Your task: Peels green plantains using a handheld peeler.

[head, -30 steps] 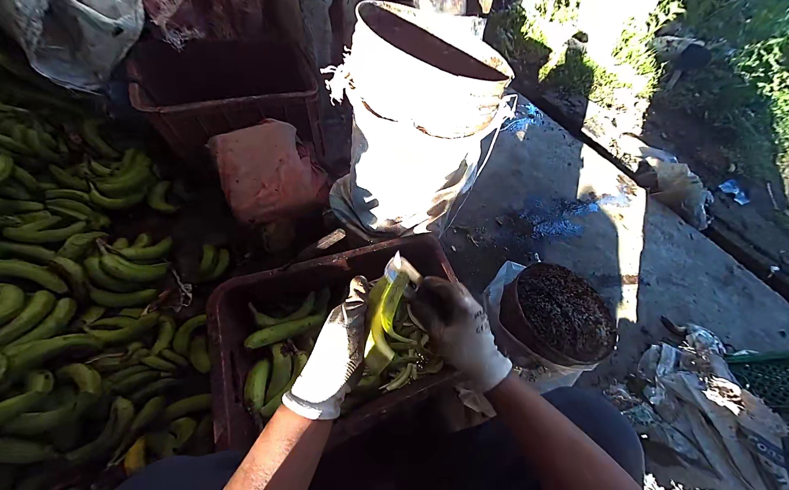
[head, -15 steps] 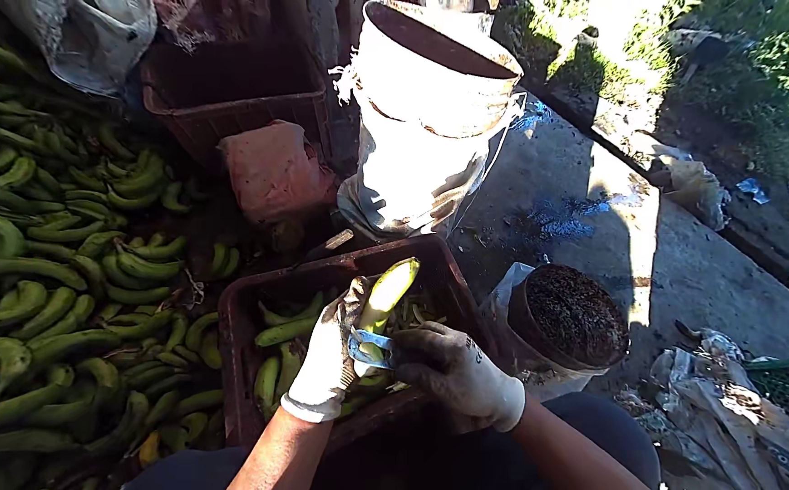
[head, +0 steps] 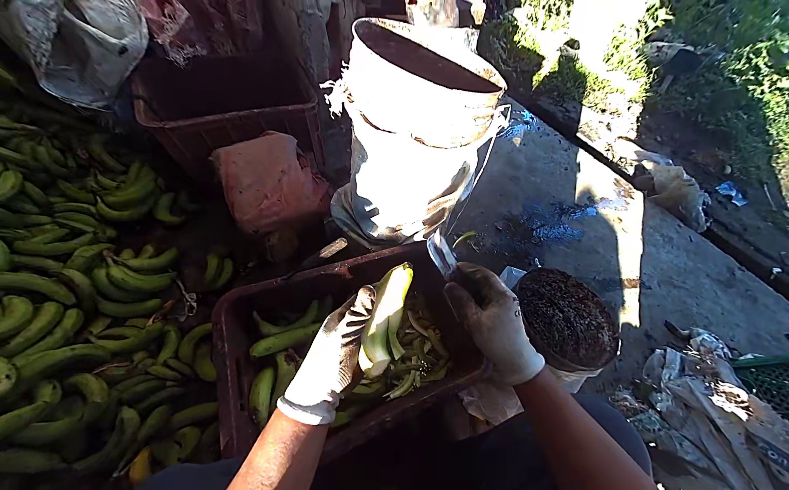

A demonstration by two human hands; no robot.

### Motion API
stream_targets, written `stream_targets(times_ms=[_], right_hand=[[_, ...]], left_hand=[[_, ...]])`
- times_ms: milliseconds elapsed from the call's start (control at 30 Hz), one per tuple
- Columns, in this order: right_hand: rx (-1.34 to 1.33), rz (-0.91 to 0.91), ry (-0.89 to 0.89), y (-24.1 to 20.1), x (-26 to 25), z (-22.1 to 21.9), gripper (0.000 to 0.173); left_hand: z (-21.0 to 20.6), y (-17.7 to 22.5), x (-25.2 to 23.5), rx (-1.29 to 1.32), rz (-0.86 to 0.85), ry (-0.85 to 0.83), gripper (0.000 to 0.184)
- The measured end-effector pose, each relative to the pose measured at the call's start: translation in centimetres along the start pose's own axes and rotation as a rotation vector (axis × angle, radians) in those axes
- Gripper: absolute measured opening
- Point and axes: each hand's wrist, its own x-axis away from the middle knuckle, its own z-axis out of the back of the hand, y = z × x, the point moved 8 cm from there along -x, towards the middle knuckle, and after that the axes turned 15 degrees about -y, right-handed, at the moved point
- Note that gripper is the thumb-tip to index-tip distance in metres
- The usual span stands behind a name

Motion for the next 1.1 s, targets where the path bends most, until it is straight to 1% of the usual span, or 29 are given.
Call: stream_targets(times_ms=[67,133,200,233,300,367,433,500,567,633,700,733,767,833,900,933,967,1000,1033,1067,1100], right_hand=[[-0.155,0.089,-0.167,-2.2,1.3,-2.1,0.042],[-0.235,0.164,-0.348,-3.8,2.9,-4.6,0.040],[-0.208,0.200,-0.493,-4.3,4.0,-6.6,0.040],[-0.187,0.206,-0.547,-4.3,4.3,-7.4,0.039],[-0.184,0.193,-0.596,-3.9,4.5,-8.3,0.039],[-0.144,0.180,-0.544,-3.4,4.2,-8.3,0.040],[-0.088,0.199,-0.407,-3.0,3.7,-7.8,0.040],[-0.055,0.188,-0.257,-2.0,3.2,-7.2,0.038],[-0.062,0.100,-0.174,-0.5,2.2,-6.7,0.040],[-0.088,-0.035,-0.129,1.9,0.7,-5.9,0.038],[-0.092,-0.183,-0.103,4.1,-0.6,-4.4,0.040],[-0.078,-0.218,-0.093,4.6,-0.9,-3.6,0.041],[-0.060,-0.211,-0.079,4.4,-0.9,-2.9,0.041],[-0.011,-0.114,-0.062,2.3,-0.2,-2.8,0.045],[0.047,0.004,-0.092,-0.2,0.9,-4.0,0.048],[0.085,0.005,-0.106,-0.5,1.1,-4.6,0.047],[0.101,-0.044,-0.109,0.0,0.9,-4.6,0.046],[0.098,-0.138,-0.120,1.3,0.4,-4.2,0.045],[0.079,-0.239,-0.135,2.8,-0.2,-3.4,0.045],[0.058,-0.303,-0.130,4.0,-0.9,-2.4,0.045],[0.027,-0.324,-0.117,4.5,-1.1,-1.7,0.046]], left_hand=[[0.6,0.4,-0.2,-0.008,-0.039,0.053,0.032],[1.3,0.5,-0.1,0.000,-0.061,0.153,0.032],[1.5,0.8,0.1,-0.004,-0.087,0.200,0.032],[1.6,0.9,0.2,-0.019,-0.106,0.194,0.031],[1.5,0.9,0.5,-0.048,-0.116,0.165,0.032],[1.0,0.6,0.6,-0.025,-0.097,0.142,0.031],[0.2,0.3,0.5,-0.008,-0.071,0.125,0.031],[-0.6,0.3,0.6,-0.110,-0.022,0.109,0.032],[-0.8,-0.2,0.5,-0.172,0.022,0.075,0.033],[-0.7,-1.1,0.3,-0.210,0.082,0.051,0.035],[-0.8,-1.9,0.4,-0.214,0.158,0.044,0.037],[-1.0,-2.0,0.4,-0.186,0.178,0.028,0.038],[-1.0,-2.1,0.3,-0.149,0.183,0.009,0.039],[-1.1,-1.8,0.1,-0.146,0.147,-0.014,0.041],[-1.5,-1.0,0.0,-0.228,0.102,-0.022,0.039],[-1.9,-0.7,0.0,-0.296,0.093,-0.037,0.039],[-2.0,-0.5,0.2,-0.389,0.109,-0.063,0.044],[-2.1,-0.5,0.3,-0.434,0.123,-0.091,0.049],[-2.3,-0.3,0.5,-0.430,0.119,-0.099,0.051],[-2.5,0.0,0.5,-0.399,0.105,-0.090,0.051],[-2.5,0.4,0.5,-0.361,0.081,-0.074,0.051]])
